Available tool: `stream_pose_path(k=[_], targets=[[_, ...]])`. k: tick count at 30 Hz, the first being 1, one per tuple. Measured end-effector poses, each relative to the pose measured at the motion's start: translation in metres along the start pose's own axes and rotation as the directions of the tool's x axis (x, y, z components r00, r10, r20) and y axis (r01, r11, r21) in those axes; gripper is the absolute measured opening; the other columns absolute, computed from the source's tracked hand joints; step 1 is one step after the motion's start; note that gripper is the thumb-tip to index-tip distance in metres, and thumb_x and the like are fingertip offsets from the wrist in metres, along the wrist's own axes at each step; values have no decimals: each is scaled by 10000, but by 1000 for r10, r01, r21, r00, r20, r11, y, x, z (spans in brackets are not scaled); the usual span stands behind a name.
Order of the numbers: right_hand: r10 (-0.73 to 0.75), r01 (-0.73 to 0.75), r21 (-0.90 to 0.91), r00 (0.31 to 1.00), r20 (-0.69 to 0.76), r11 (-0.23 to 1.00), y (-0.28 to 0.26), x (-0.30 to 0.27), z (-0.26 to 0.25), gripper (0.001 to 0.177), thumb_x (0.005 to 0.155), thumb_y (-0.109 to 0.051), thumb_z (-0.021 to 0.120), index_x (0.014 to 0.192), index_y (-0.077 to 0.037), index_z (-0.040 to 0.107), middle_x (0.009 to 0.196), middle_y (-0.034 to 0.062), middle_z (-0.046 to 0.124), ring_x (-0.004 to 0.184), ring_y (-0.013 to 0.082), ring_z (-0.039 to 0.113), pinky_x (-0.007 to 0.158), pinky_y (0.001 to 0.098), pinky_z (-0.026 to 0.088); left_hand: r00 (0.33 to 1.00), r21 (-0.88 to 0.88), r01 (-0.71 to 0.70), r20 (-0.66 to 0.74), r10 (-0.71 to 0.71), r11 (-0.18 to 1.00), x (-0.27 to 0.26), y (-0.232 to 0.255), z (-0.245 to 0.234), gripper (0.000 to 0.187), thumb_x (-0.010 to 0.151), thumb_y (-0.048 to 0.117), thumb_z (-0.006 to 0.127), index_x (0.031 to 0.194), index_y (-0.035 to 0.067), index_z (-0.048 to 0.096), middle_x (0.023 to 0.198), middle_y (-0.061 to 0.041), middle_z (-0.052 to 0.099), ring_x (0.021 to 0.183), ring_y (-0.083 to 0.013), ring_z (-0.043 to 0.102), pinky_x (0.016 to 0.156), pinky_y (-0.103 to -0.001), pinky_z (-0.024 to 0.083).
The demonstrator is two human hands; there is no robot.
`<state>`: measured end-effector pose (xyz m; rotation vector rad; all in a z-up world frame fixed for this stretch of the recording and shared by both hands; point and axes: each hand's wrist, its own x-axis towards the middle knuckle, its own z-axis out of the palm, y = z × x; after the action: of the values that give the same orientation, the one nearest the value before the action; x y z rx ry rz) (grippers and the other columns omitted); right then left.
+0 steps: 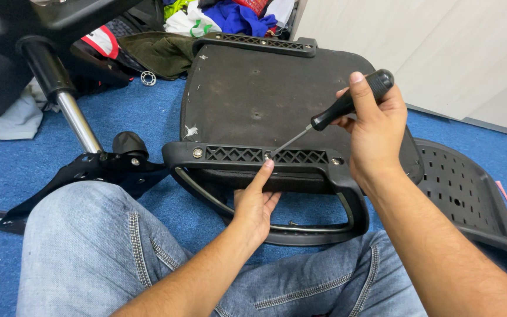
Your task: The person uses a screwdriver to remove screws from the underside of an office chair seat. They systematically loosen and remove multiple screws from the seat frame while sitting on the floor.
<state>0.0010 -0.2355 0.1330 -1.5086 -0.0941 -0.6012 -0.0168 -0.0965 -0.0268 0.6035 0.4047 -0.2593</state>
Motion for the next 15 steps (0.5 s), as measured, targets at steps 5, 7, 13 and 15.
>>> stream_pose_path(k=[5, 7, 13, 15], targets=[[-11, 11, -28, 1000, 18, 1000, 2, 4, 2, 198, 1030, -282, 696, 951, -138, 587, 857, 15, 680, 730, 100, 628, 637, 272, 543, 1000, 10, 1, -11, -1, 1000, -2, 1, 2, 731, 736, 294, 839, 1332, 66, 484, 1278, -163, 659, 1206, -310, 658, 1093, -461, 466], [-11, 11, -40, 1000, 24, 999, 2, 5, 2, 197, 1033, -281, 691, 949, -139, 583, 854, 13, 677, 733, 101, 633, 636, 277, 549, 1000, 27, 6, 7, -6, 1000, -3, 2, 1, 733, 748, 295, 840, 1340, 59, 477, 1299, -170, 650, 1233, -309, 650, 1114, -454, 456], [-24, 25, -18, 999, 40, 1000, 2, 9, 3, 190, 1035, -275, 691, 955, -140, 584, 859, 13, 677, 743, 105, 642, 634, 285, 553, 1000, 26, 7, 7, -7, 1000, -5, 3, 2, 749, 747, 290, 836, 1351, 66, 455, 1322, -175, 636, 1262, -314, 634, 1131, -456, 436], [-35, 36, -14, 998, 55, 999, 3, 9, 4, 187, 1037, -274, 688, 961, -141, 582, 862, 15, 680, 742, 106, 641, 636, 284, 556, 1000, 30, 8, 5, -8, 1000, -5, 4, 2, 753, 750, 292, 837, 1353, 61, 450, 1322, -178, 636, 1265, -314, 634, 1133, -456, 435]])
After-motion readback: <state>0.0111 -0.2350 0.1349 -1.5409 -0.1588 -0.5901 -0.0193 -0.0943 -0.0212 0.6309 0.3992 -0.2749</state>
